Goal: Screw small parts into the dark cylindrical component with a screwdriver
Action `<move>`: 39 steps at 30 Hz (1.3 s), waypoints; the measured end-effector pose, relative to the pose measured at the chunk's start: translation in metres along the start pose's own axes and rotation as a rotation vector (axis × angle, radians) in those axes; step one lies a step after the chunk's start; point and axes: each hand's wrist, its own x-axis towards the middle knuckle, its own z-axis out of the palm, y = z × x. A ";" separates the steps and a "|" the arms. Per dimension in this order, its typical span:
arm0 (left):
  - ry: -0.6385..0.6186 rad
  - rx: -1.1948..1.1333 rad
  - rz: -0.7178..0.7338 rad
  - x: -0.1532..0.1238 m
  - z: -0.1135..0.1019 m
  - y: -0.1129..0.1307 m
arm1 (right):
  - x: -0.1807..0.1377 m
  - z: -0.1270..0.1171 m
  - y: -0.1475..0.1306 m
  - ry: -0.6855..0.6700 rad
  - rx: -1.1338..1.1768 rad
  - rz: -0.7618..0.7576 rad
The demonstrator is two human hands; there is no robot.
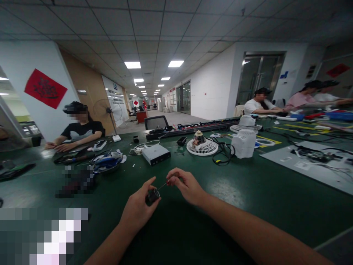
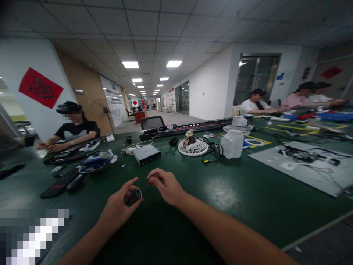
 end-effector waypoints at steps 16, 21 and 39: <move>-0.058 -0.001 -0.006 0.000 0.001 -0.003 | 0.003 -0.001 0.001 0.019 0.070 0.075; -0.064 0.008 0.010 0.000 0.001 -0.003 | 0.003 0.000 0.000 -0.006 0.099 0.124; -0.075 0.008 0.010 0.001 0.004 -0.004 | 0.002 -0.002 -0.002 0.059 -0.107 0.043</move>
